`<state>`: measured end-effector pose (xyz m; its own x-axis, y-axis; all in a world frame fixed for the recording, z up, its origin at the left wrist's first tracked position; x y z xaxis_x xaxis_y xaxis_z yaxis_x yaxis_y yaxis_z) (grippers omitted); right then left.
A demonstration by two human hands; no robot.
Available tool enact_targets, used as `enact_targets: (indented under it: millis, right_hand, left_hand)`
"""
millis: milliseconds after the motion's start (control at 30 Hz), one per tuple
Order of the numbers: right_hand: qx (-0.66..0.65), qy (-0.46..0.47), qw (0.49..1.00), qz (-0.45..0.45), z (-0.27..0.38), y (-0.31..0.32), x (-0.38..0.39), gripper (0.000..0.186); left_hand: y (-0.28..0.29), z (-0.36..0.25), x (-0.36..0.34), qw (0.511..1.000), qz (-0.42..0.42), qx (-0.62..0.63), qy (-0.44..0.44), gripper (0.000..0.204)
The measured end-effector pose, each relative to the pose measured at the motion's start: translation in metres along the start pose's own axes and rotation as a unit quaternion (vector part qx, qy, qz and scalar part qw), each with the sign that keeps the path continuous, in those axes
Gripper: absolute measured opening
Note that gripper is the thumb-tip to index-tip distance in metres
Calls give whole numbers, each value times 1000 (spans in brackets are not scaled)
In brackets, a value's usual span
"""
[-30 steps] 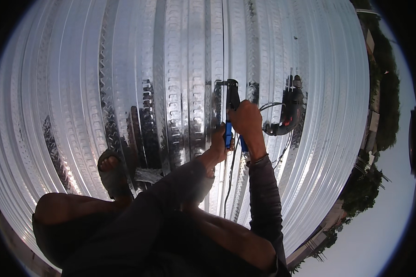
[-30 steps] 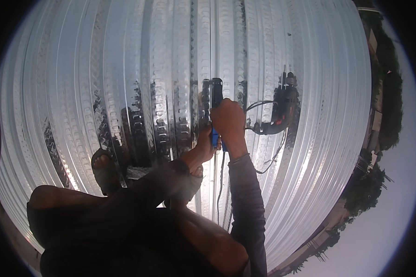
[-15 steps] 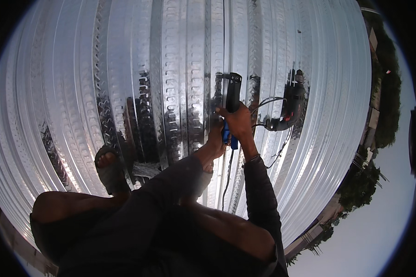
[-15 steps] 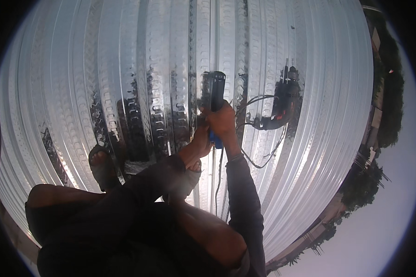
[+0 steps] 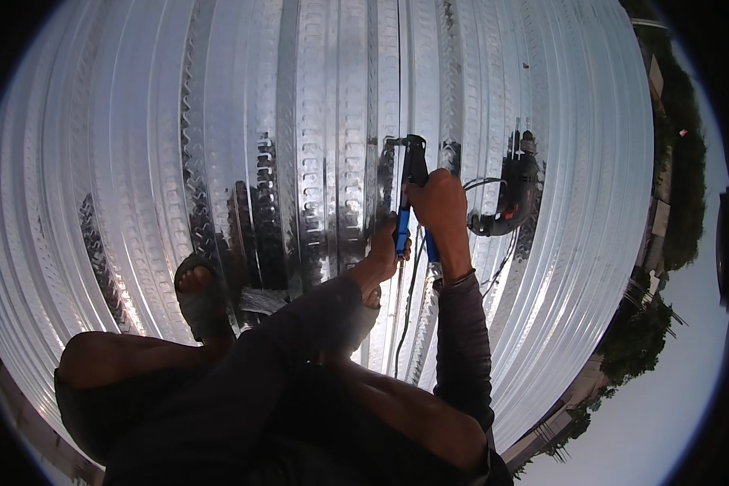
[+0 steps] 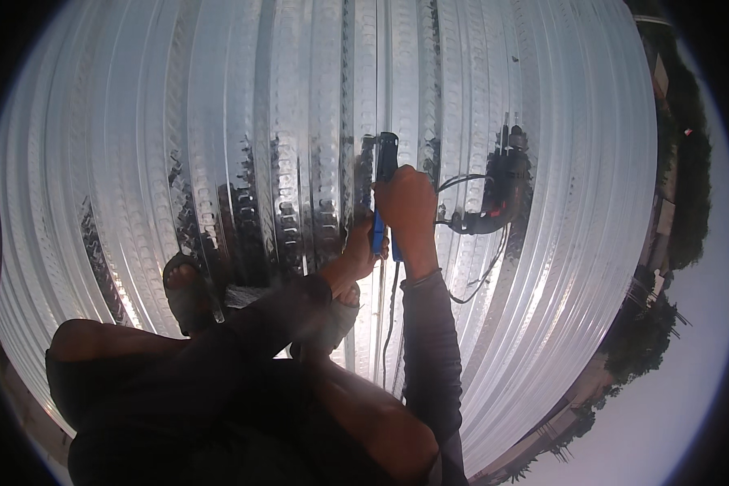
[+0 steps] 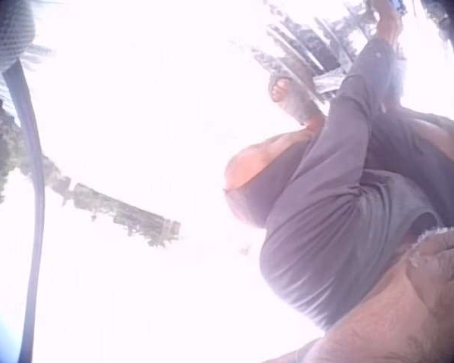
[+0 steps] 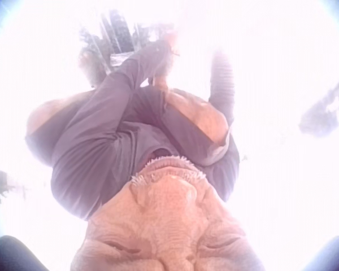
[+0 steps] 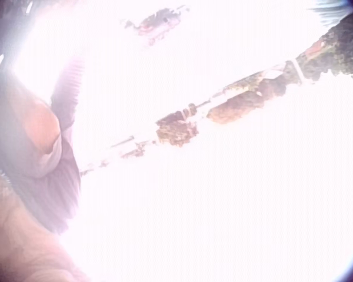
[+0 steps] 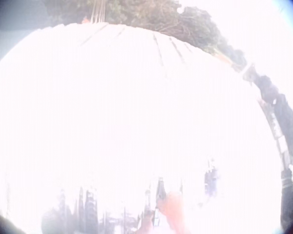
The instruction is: The person secures a corrugated metal roof panel using a power drill and a blue locking plier. They clamp the panel, drill fasteners along the seams, and reposition the plier to continue fastening across the roof surface.
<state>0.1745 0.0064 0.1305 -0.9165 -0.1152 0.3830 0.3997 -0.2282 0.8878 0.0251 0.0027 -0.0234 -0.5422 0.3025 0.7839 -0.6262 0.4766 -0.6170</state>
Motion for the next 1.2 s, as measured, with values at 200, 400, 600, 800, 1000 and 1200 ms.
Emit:
enact_targets:
  millis: [200,400,600,800,1000,1200]
  right_hand:
    - [28,-35,996,-75,-10,-33,12,50]
    - [-198,-82,970,116,-35,-53,4,50]
    - [-194,-74,975,83,-44,-50,4,45]
    - [-146,-53,988,7,-56,-74,-4,48]
    - [-107,-104,989,-11,-57,-89,-4,60]
    - [-332,-129,931,75,-51,-39,-6,37]
  left_hand:
    - [-9,14,-7,997,-7,71,2,31]
    - [-18,11,3,997,-37,69,-3,32]
    - [-9,13,-2,999,-1,40,-1,38]
    - [-14,15,-11,997,-14,68,-20,40]
    - [-25,2,12,999,19,41,-1,41]
    - [-25,-21,28,994,-68,-67,-50,43]
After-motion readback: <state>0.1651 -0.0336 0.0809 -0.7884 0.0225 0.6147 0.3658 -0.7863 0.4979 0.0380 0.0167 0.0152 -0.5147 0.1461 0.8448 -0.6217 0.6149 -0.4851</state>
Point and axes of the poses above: each hand's wrist, its own x-axis away from the middle knuckle, its own y-axis out of the back of the hand, z = x × y, the point moved 4 cm from there along -x, towards the middle knuckle, and after that the axes turned 3 degrees about -x, right-handed, at the moved point
